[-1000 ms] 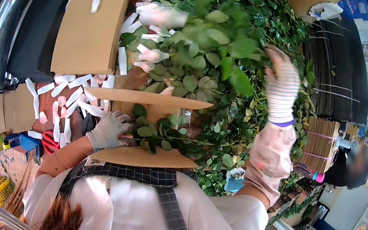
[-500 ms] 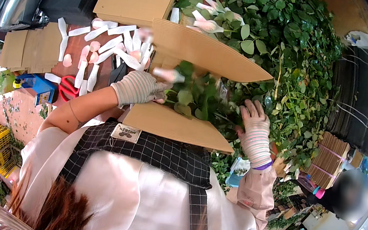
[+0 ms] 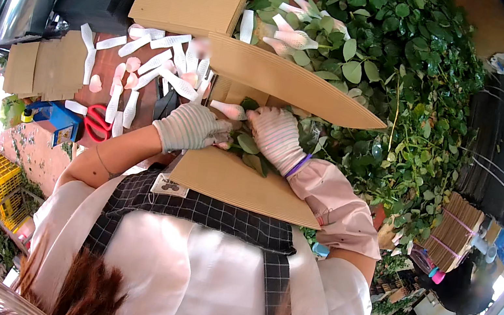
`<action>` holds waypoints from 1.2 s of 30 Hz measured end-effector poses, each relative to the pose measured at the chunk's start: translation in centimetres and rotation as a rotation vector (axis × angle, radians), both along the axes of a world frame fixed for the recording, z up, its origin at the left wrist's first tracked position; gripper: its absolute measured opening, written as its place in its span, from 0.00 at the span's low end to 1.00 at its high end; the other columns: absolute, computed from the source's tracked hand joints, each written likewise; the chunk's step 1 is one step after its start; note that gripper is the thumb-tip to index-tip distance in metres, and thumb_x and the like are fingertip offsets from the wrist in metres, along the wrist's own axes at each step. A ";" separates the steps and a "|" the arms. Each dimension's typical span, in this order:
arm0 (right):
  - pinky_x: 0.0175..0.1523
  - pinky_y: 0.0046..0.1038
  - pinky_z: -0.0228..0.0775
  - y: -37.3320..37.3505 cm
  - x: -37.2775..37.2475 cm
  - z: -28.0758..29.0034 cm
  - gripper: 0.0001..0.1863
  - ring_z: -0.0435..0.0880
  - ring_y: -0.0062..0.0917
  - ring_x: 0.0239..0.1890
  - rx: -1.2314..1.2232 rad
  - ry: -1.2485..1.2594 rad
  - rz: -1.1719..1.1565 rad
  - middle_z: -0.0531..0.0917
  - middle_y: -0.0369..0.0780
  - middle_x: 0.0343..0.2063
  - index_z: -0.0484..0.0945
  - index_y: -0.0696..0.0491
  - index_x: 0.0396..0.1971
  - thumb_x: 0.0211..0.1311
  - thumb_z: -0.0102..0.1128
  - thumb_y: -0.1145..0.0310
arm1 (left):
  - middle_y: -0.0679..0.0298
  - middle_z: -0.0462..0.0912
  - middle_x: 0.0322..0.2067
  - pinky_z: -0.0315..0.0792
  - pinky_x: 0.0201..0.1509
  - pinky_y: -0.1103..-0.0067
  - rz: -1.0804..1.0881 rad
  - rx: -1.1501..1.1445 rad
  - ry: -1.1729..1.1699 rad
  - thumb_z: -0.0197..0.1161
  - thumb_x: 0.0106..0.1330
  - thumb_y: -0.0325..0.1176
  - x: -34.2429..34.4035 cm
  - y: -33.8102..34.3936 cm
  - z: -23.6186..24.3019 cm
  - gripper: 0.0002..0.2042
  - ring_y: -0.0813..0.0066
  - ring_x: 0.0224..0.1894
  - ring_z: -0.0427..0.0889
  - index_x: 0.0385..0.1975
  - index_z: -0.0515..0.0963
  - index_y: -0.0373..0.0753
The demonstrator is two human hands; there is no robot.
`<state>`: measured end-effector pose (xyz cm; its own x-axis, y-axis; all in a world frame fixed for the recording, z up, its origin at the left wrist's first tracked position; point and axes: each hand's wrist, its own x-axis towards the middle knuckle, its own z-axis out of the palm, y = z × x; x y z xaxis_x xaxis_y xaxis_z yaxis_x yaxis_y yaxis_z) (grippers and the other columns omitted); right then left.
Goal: The person picks up roses from a large pile, places them into a cardboard box, and wraps them in a sheet of corrugated paper by hand.
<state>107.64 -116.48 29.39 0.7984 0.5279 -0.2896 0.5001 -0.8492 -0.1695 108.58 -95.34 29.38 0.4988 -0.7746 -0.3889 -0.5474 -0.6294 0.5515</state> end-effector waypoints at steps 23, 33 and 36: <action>0.34 0.34 0.71 0.0 -0.2 -0.3 0.09 0.78 0.34 0.32 -0.036 -0.048 0.095 0.77 0.41 0.29 0.76 0.51 0.33 0.52 0.50 0.69 | 0.57 0.75 0.43 0.65 0.53 0.65 0.346 -0.412 -0.298 0.64 0.49 0.46 1.8 3.5 3.4 0.25 0.58 0.49 0.71 0.46 0.73 0.40; 0.38 0.32 0.72 -9.4 -2.0 9.8 0.10 0.79 0.36 0.30 0.667 -0.144 -0.731 0.80 0.43 0.29 0.81 0.51 0.32 0.52 0.53 0.76 | 0.58 0.72 0.49 0.62 0.56 0.66 0.065 -0.415 -0.239 0.60 0.53 0.41 0.1 -0.3 -1.6 0.18 0.59 0.52 0.70 0.45 0.74 0.44; 0.43 0.33 0.70 -14.3 0.0 7.9 0.10 0.79 0.36 0.35 0.312 -0.442 -0.718 0.81 0.41 0.31 0.80 0.53 0.31 0.48 0.54 0.77 | 0.57 0.71 0.50 0.63 0.55 0.64 0.042 -0.373 -0.251 0.61 0.53 0.42 0.3 -0.2 -1.3 0.19 0.57 0.52 0.68 0.45 0.74 0.46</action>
<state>107.60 -130.74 37.28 0.9709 -0.1382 0.1957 -0.0593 -0.9301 -0.3626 108.89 -95.57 28.08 0.5765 -0.8156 0.0500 -0.6713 -0.4379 0.5980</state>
